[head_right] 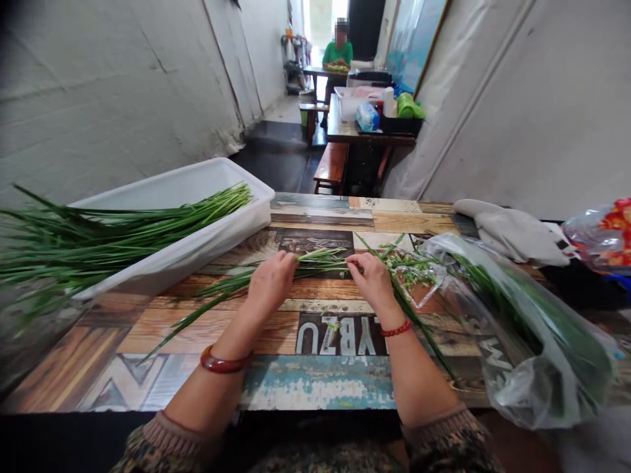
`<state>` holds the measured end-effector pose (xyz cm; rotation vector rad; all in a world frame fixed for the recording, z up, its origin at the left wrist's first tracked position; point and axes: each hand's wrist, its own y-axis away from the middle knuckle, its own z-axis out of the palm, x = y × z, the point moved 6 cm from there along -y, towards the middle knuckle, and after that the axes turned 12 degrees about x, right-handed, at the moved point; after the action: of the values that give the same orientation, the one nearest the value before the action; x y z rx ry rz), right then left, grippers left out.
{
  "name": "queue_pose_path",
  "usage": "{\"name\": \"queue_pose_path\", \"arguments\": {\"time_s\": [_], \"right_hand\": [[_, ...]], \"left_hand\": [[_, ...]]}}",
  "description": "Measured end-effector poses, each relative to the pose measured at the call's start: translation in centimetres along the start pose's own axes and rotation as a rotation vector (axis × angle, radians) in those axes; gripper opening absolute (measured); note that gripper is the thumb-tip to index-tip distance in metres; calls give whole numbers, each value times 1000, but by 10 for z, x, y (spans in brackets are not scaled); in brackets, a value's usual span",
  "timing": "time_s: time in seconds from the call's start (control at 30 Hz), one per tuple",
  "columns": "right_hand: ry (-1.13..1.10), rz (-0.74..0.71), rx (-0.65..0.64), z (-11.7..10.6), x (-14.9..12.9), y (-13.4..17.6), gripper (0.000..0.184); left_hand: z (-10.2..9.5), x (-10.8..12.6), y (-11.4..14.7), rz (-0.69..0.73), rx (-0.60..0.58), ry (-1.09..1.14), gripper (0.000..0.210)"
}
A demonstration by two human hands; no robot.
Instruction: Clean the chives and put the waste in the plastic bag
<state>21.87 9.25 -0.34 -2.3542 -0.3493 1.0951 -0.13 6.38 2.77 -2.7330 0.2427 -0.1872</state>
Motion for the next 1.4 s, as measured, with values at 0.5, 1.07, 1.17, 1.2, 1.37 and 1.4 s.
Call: {"name": "queue_pose_path", "arguments": {"time_s": [0.5,1.07,1.17,1.2,1.37,1.4], "right_hand": [[274,-178,-87,7,-35,8,8],[188,-117,6,-8,-25,-1,18],[135,-95,2,-8,-20,-3,25],[115,-98,18,-8,-20,-3,27],[-23,-129,50,-2,-33,-2,12],[-30,-146,31,0,-36,-1,10]], "left_hand": [[0,11,0,-8,96,300,24],[16,9,1,-81,-66,402,26],[15,9,1,-74,-59,413,26],[15,9,1,-74,-59,417,27],[15,13,2,-70,-69,474,27],[16,13,2,-65,-73,495,28]]}}
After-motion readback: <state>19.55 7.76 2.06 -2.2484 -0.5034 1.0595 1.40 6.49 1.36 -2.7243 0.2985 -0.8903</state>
